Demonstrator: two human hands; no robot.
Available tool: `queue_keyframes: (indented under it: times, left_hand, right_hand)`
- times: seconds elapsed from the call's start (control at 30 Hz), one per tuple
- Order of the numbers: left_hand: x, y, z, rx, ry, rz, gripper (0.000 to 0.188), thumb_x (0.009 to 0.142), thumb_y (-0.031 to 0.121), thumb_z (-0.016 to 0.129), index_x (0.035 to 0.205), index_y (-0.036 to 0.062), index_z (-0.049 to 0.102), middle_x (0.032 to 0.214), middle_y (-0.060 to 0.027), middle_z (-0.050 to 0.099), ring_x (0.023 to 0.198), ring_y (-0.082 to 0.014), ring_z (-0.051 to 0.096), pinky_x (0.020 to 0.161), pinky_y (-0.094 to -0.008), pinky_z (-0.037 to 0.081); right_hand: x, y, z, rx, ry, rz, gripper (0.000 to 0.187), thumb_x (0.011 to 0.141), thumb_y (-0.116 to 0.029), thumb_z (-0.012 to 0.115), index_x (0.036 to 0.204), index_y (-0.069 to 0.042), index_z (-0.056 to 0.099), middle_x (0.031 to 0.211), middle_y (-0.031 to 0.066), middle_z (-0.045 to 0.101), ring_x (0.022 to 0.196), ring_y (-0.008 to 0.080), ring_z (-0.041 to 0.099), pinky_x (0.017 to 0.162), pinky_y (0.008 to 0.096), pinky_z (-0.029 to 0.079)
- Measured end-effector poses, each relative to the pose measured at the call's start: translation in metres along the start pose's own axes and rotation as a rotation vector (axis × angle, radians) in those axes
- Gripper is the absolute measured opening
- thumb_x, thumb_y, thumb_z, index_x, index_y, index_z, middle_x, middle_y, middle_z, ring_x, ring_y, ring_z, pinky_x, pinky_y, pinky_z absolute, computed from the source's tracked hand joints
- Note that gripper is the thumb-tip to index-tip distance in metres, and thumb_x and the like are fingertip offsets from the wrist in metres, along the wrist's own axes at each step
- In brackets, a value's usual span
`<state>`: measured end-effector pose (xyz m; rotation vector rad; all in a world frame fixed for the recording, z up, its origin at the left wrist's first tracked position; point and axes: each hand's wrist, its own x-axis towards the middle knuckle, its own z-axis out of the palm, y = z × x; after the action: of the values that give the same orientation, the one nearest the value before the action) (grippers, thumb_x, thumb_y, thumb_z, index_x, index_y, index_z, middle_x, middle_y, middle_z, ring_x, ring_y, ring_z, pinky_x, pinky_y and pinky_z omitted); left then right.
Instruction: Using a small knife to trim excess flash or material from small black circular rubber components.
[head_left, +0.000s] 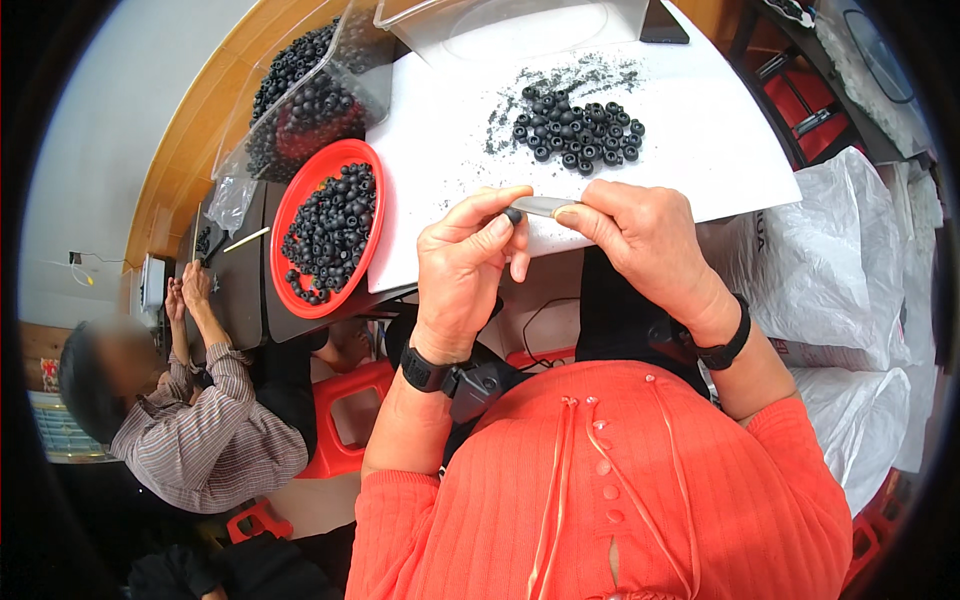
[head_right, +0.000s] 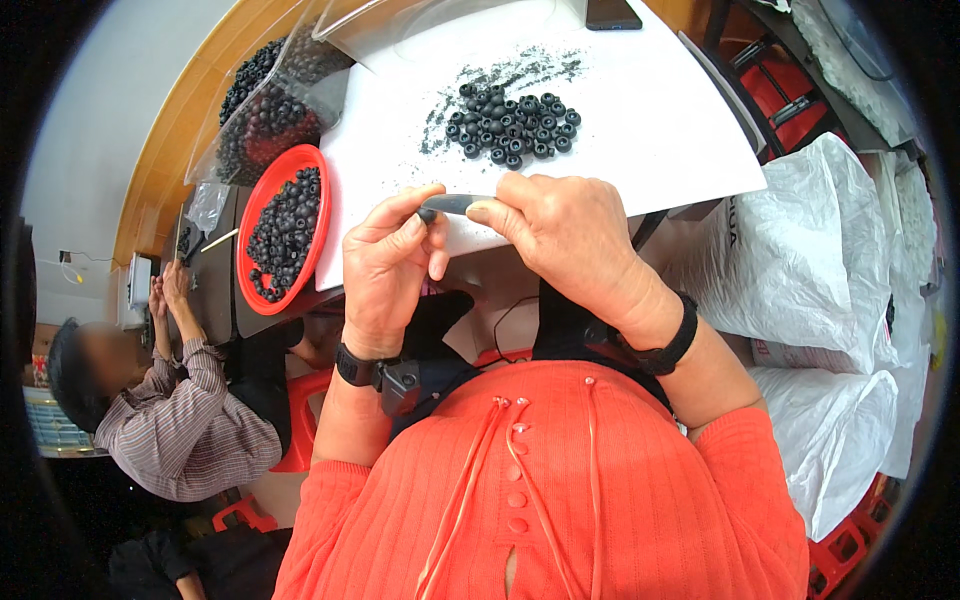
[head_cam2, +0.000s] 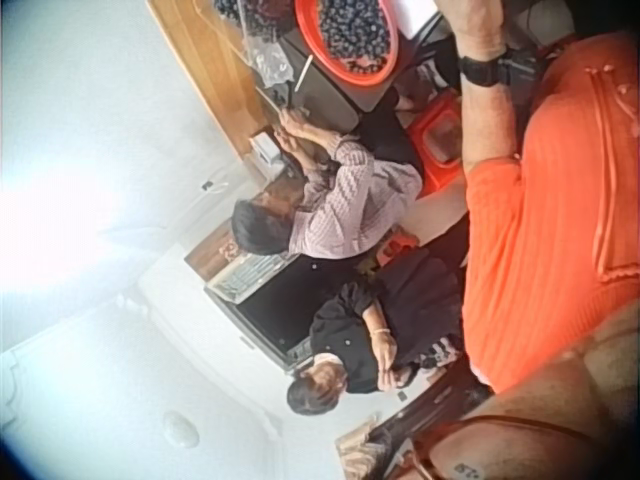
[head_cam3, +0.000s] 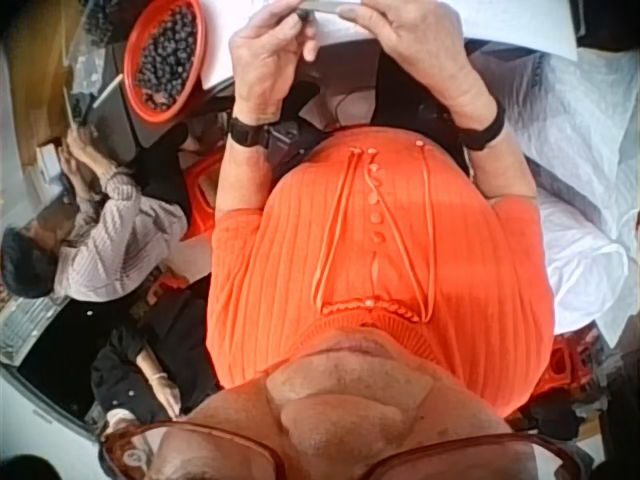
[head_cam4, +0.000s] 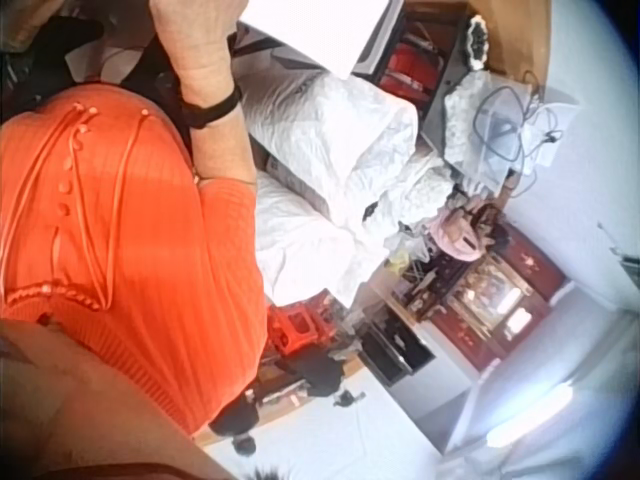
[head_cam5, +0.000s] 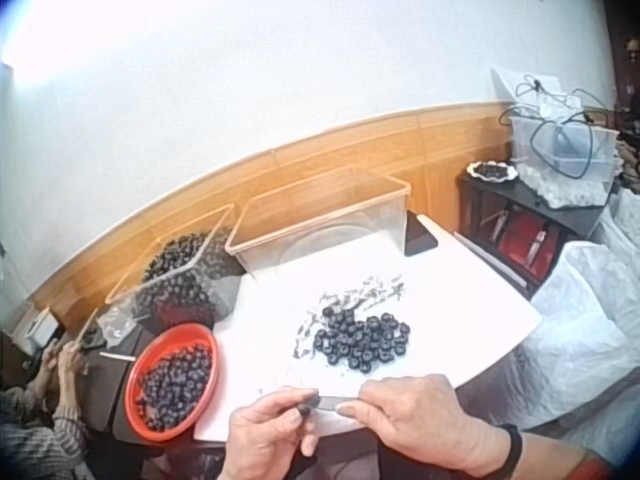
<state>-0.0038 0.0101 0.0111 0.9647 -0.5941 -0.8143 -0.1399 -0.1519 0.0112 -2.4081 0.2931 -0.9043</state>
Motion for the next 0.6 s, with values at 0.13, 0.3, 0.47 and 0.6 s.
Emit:
queue_keyframes:
  times: [0.13,0.3,0.47,0.6]
  left_hand:
    - [-0.0010,-0.0017,0.0030,-0.002,0.031,0.003,0.028,0.099,0.002,0.061,0.124,-0.0093,0.066,0.097,-0.0112,0.065,0.072,-0.0160,0.060,0.060,-0.0273,0.051]
    - [-0.0028,-0.0034,0.0034,-0.014,0.025,0.014,0.027,0.098,0.002,0.062,0.121,-0.0098,0.067,0.097,-0.0104,0.064,0.073,-0.0165,0.060,0.059,-0.0274,0.051]
    - [-0.0035,-0.0059,0.0033,-0.019,0.039,0.021,0.027,0.098,0.003,0.063,0.121,-0.0097,0.068,0.096,-0.0103,0.064,0.074,-0.0168,0.061,0.058,-0.0275,0.051]
    - [-0.0040,-0.0071,0.0032,-0.040,0.025,0.030,0.026,0.098,0.003,0.063,0.120,-0.0101,0.067,0.096,-0.0110,0.064,0.076,-0.0171,0.061,0.058,-0.0276,0.051]
  right_hand:
    - [0.0006,0.0016,-0.0025,-0.007,-0.047,-0.001,0.034,0.094,-0.037,0.070,0.076,-0.009,0.065,0.063,0.0099,0.063,0.057,0.0296,0.065,0.051,0.0399,0.048]
    - [0.0004,0.0024,-0.0035,-0.013,-0.057,-0.022,0.034,0.094,-0.037,0.070,0.075,-0.009,0.065,0.064,0.0101,0.064,0.057,0.0299,0.065,0.052,0.0400,0.048]
    - [0.0003,0.0028,-0.0036,-0.022,-0.060,-0.037,0.034,0.094,-0.037,0.070,0.075,-0.009,0.065,0.064,0.0101,0.064,0.058,0.0298,0.065,0.052,0.0399,0.048]
    - [-0.0005,0.0042,-0.0031,-0.018,-0.061,-0.044,0.034,0.094,-0.037,0.070,0.075,-0.009,0.064,0.064,0.0098,0.064,0.058,0.0295,0.065,0.052,0.0395,0.048]
